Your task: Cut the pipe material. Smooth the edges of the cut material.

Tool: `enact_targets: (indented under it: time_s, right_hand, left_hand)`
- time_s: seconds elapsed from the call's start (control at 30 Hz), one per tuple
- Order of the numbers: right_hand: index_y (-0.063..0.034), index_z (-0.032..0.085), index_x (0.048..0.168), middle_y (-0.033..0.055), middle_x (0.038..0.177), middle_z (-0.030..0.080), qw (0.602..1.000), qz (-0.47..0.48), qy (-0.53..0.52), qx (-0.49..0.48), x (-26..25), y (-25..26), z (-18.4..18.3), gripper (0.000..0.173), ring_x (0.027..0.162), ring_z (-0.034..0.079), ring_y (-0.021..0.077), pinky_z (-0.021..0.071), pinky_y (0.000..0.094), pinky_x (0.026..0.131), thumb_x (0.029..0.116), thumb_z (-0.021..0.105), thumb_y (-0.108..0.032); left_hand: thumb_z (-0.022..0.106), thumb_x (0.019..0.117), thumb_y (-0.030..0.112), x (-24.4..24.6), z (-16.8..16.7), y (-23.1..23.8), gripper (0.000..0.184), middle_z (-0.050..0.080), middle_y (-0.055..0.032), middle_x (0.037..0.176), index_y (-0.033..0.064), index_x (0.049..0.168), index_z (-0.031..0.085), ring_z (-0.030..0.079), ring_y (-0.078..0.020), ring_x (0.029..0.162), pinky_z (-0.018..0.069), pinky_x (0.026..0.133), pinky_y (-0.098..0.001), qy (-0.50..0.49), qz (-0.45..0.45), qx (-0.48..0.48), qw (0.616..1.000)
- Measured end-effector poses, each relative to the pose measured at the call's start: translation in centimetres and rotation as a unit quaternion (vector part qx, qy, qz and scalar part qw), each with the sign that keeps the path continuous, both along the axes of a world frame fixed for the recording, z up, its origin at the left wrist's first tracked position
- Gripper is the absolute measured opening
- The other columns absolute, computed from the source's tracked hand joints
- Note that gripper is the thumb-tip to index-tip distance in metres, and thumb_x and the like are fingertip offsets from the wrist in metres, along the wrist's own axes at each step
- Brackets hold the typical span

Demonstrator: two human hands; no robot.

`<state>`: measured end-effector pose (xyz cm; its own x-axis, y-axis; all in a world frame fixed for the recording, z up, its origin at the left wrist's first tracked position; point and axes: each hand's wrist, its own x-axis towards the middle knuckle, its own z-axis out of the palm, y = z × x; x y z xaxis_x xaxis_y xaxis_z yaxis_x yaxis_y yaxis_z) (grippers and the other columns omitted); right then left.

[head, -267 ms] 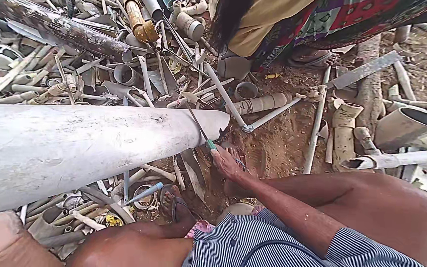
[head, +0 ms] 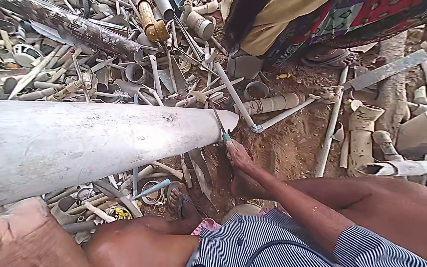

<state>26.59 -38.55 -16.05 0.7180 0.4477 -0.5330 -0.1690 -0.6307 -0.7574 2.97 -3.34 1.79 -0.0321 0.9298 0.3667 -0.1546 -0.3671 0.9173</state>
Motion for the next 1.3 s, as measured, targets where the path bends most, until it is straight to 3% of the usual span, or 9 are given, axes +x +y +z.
enact_targets:
  time_s: [0.07, 0.13, 0.23, 0.33, 0.47, 0.67, 0.87, 1.13, 1.3]
  right_hand:
    - [0.0073, 0.052, 0.135, 0.0168, 0.098, 0.064, 0.994, 0.063, -0.065, 0.062, -3.5, 1.4, 2.7, 0.05, 0.083, 0.062, 0.0227, 0.0511, 0.0412, 0.082, 0.1096, 0.028, -0.028]
    - [0.0102, 0.053, 0.137, 0.0238, 0.112, 0.068, 0.983, 0.095, -0.102, 0.122, -5.9, 2.6, 4.7, 0.053, 0.098, 0.067, 0.0259, 0.0516, 0.0402, 0.089, 0.1089, 0.031, -0.029]
    - [0.0083, 0.055, 0.135, 0.0203, 0.103, 0.069, 0.98, 0.088, -0.142, 0.106, -5.0, 1.6, 3.0, 0.056, 0.089, 0.068, 0.0239, 0.0532, 0.0406, 0.083, 0.1083, 0.03, -0.034]
    - [0.008, 0.054, 0.131, 0.0126, 0.085, 0.058, 0.991, 0.023, -0.128, 0.042, -2.7, -1.5, -0.6, 0.057, 0.071, 0.056, 0.0202, 0.0494, 0.0413, 0.072, 0.1066, 0.025, -0.035]
    - [0.0056, 0.054, 0.134, 0.0095, 0.081, 0.061, 0.986, 0.072, -0.136, 0.067, -6.1, 0.4, 1.8, 0.065, 0.066, 0.058, 0.0168, 0.0518, 0.0375, 0.066, 0.1067, 0.025, -0.046]
    - [0.0093, 0.051, 0.14, 0.0223, 0.094, 0.07, 0.941, 0.248, -0.142, 0.181, -9.8, 7.5, 7.3, 0.054, 0.085, 0.071, 0.0371, 0.0562, 0.0527, 0.076, 0.1085, 0.036, -0.033]
    - [0.0059, 0.048, 0.14, 0.0209, 0.101, 0.065, 0.992, 0.021, -0.121, -0.005, -5.2, -0.4, 0.5, 0.057, 0.087, 0.065, 0.0306, 0.0522, 0.0491, 0.084, 0.109, 0.025, -0.035]
    - [0.0092, 0.05, 0.139, 0.0197, 0.098, 0.069, 0.965, 0.148, -0.117, 0.18, -8.8, 7.4, 6.7, 0.052, 0.085, 0.068, 0.0268, 0.0545, 0.0426, 0.079, 0.1086, 0.033, -0.03]
    - [0.0075, 0.053, 0.133, 0.0157, 0.09, 0.062, 0.995, 0.014, -0.099, 0.03, -3.8, 0.4, 1.3, 0.051, 0.074, 0.06, 0.0233, 0.0516, 0.0424, 0.074, 0.1087, 0.026, -0.029]
  left_hand:
    - [0.036, 0.0994, -0.01, 1.0, 0.2, -0.9, 0.013, 0.061, -0.0164, 0.085, -0.0101, 0.099, 0.049, 0.067, -0.0223, 0.084, 0.0583, 0.08, -0.0355, -0.014, -0.017, 0.032, 0.999]
    - [0.036, 0.1059, 0.0, 3.6, 2.5, -2.9, 0.021, 0.06, -0.0161, 0.11, -0.0041, 0.123, 0.047, 0.064, -0.0244, 0.107, 0.0548, 0.095, -0.0411, -0.109, -0.001, -0.056, 0.992]
    - [0.032, 0.1108, 0.011, 4.5, 3.8, -2.8, 0.034, 0.056, -0.0097, 0.134, 0.0051, 0.143, 0.042, 0.056, -0.0196, 0.126, 0.0457, 0.109, -0.042, -0.175, 0.029, -0.146, 0.973]
    - [0.035, 0.1104, 0.011, 3.8, 2.7, -2.0, 0.033, 0.055, -0.0128, 0.134, 0.0021, 0.142, 0.042, 0.056, -0.0224, 0.127, 0.0468, 0.109, -0.0447, -0.189, 0.036, -0.146, 0.97]
    - [0.035, 0.1102, 0.008, 4.1, 2.5, -2.2, 0.031, 0.056, -0.012, 0.131, 0.0019, 0.14, 0.041, 0.058, -0.0211, 0.122, 0.0476, 0.107, -0.0423, -0.186, 0.044, -0.13, 0.973]
    - [0.035, 0.1098, 0.006, 4.8, 3.3, -3.5, 0.032, 0.055, -0.0109, 0.129, 0.0007, 0.141, 0.041, 0.058, -0.0177, 0.12, 0.0477, 0.106, -0.038, -0.173, 0.068, -0.119, 0.975]
    - [0.038, 0.1094, 0.008, 4.0, 3.0, -3.1, 0.03, 0.056, -0.0129, 0.127, 0.0004, 0.138, 0.042, 0.059, -0.0203, 0.119, 0.0498, 0.104, -0.0399, -0.175, 0.08, -0.15, 0.97]
    - [0.035, 0.1095, 0.007, 4.8, 3.3, -3.5, 0.036, 0.052, -0.0153, 0.137, -0.0025, 0.144, 0.038, 0.055, -0.0221, 0.126, 0.0448, 0.11, -0.0411, -0.144, 0.088, -0.138, 0.976]
    - [0.038, 0.1082, 0.004, 4.5, 2.9, -3.4, 0.033, 0.054, -0.0157, 0.132, -0.0028, 0.14, 0.041, 0.056, -0.023, 0.123, 0.0469, 0.107, -0.0422, -0.158, 0.097, -0.145, 0.972]
